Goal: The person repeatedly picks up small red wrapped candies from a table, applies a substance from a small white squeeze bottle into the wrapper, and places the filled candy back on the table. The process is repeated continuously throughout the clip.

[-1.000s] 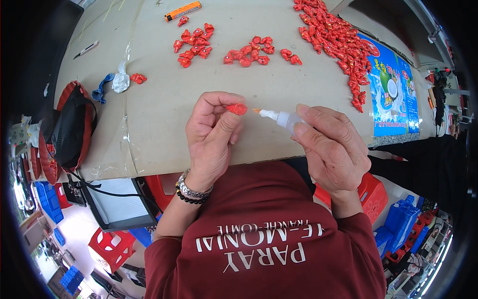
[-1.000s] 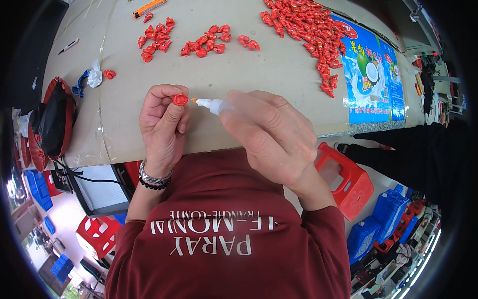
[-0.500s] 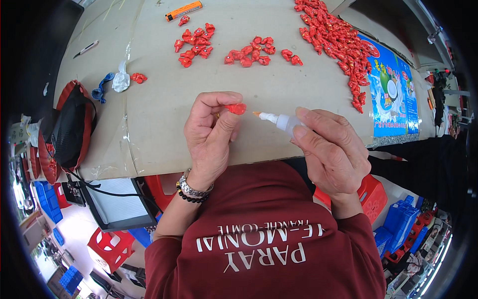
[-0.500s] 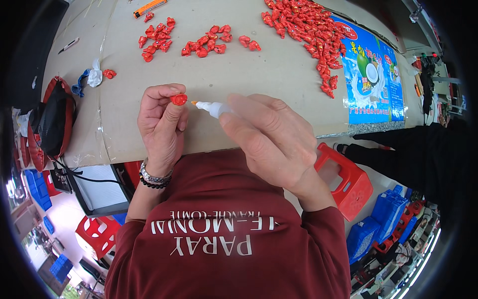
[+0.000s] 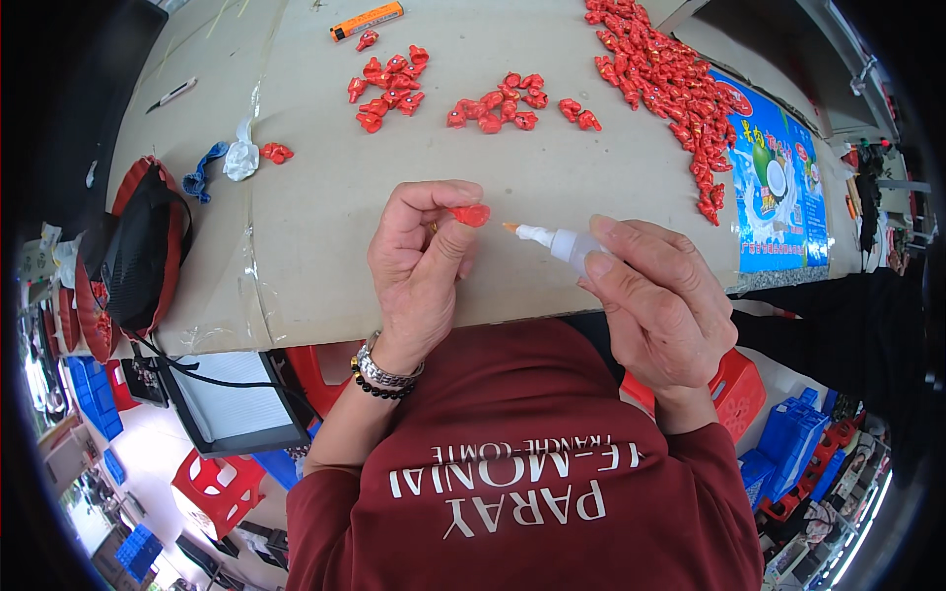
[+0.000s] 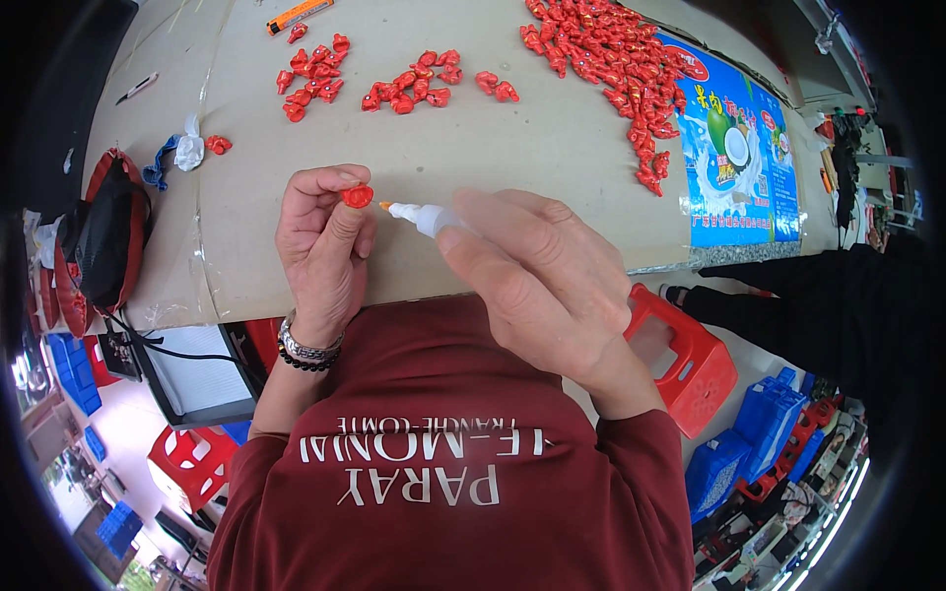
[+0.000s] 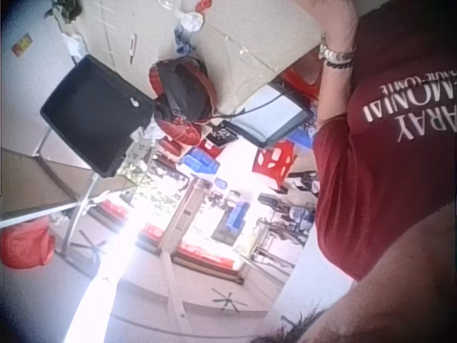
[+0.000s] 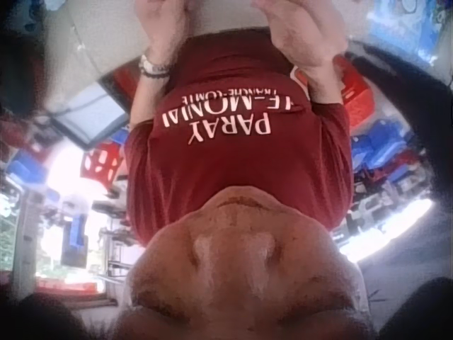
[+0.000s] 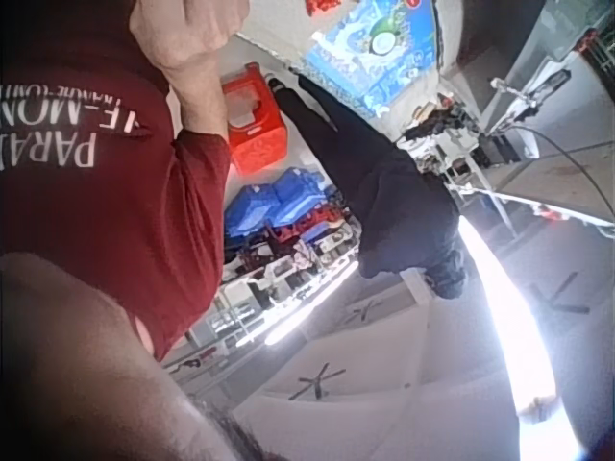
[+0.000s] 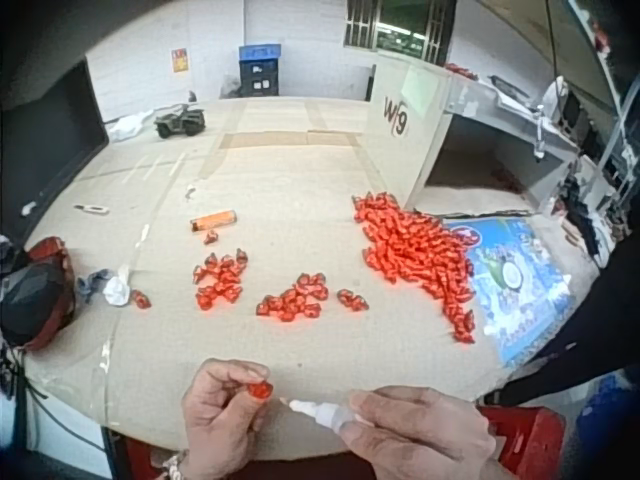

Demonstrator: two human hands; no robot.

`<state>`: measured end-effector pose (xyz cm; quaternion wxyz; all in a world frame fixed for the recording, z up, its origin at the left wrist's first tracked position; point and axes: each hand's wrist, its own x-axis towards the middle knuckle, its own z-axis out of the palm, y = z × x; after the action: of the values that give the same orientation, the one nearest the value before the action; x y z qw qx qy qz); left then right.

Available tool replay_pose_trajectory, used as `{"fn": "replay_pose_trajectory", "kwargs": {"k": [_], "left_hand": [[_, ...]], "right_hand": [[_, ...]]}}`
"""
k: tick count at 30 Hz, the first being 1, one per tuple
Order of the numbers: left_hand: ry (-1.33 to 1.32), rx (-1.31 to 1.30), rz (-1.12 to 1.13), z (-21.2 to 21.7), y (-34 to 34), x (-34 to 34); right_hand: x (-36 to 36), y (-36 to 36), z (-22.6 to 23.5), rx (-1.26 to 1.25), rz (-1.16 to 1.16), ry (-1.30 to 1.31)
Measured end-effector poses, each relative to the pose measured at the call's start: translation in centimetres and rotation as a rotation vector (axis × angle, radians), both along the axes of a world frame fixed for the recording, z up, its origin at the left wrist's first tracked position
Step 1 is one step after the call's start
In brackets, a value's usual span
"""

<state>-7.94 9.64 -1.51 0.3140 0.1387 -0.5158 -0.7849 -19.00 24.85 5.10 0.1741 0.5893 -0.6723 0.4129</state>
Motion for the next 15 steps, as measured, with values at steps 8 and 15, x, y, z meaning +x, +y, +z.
{"fn": "replay_pose_trajectory", "kwargs": {"k": [8,15], "left_hand": [[0.041,0.134,-0.071,0.07,0.13,-0.10],[0.046,0.143,-0.070,0.11,0.11,-0.13]], "right_hand": [[-0.24,0.01,-0.22,-0.025,0.043,-0.039],[-0.23,-0.15,-0.22,-0.026,0.049,-0.036]]}}
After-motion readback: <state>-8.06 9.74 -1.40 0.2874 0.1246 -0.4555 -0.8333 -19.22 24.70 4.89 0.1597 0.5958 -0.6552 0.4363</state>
